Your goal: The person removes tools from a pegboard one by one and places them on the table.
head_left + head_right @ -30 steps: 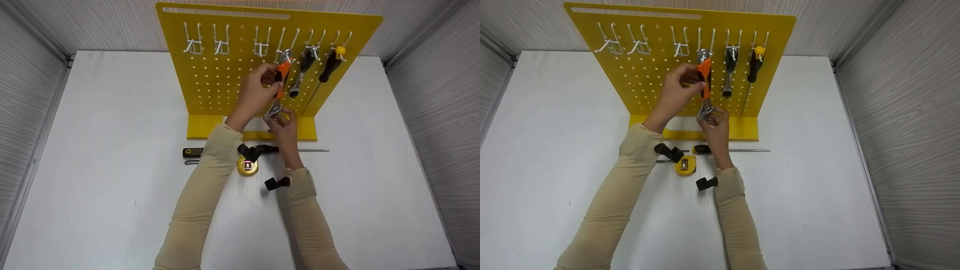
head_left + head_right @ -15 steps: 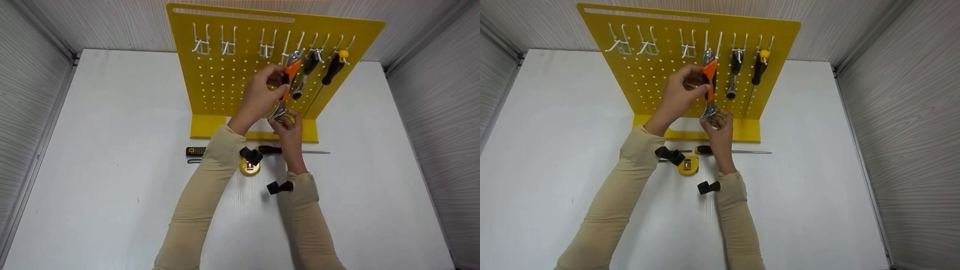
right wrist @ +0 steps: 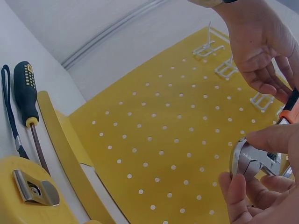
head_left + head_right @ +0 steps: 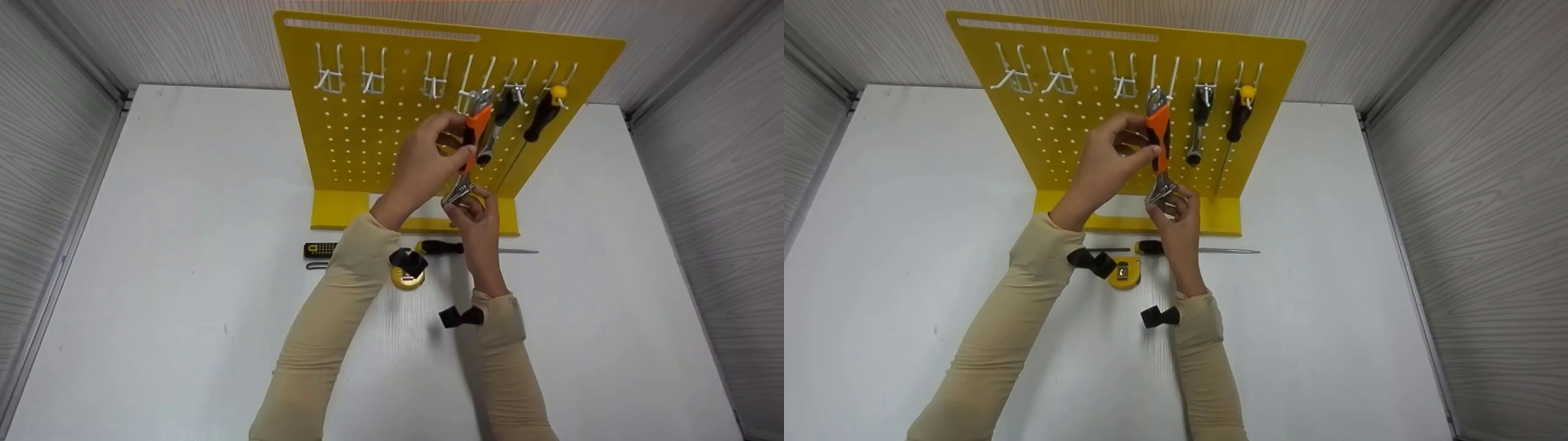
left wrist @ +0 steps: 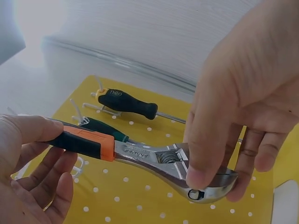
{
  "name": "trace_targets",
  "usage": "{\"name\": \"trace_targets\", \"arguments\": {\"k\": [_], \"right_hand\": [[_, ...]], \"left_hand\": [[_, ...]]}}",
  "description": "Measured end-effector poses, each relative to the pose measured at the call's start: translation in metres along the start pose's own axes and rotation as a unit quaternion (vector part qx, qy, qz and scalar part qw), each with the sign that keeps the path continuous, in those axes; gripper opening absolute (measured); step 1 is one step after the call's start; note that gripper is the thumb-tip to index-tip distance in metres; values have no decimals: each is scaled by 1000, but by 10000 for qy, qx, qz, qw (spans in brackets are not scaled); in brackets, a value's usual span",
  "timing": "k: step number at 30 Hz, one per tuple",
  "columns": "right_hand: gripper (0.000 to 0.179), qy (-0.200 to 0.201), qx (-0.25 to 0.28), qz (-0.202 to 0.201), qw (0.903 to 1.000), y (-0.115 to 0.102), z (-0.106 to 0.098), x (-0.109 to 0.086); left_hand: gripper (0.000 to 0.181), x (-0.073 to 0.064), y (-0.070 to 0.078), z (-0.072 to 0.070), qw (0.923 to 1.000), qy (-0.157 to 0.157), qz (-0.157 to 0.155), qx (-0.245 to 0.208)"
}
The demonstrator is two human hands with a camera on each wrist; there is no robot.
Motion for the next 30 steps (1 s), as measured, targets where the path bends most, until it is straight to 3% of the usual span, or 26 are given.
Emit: {"name": "trace_targets", "arguments": {"k": [14, 25, 30], "right_hand": [[52, 75, -288, -32, 9996, 2, 0, -6], [52, 202, -504, -182, 9984, -8, -2, -12], [51, 261, -608, -217, 9976, -9, -4, -18]], "left_hand": [[31, -3, -4, 0, 9999, -38, -98, -115], [30, -1, -2, -4, 9994, 145, -142, -281], [30, -2, -3, -2, 9993, 26, -188, -328]]}}
Point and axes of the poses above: each hand's wrist, its own x-axis towards the middle knuckle, its own z-axis out of the palm, y = z × x, the point moved 6 cm from there along x, towards the middle knuckle, and after that the axes turned 5 degrees about z, right-handed, at the moved point
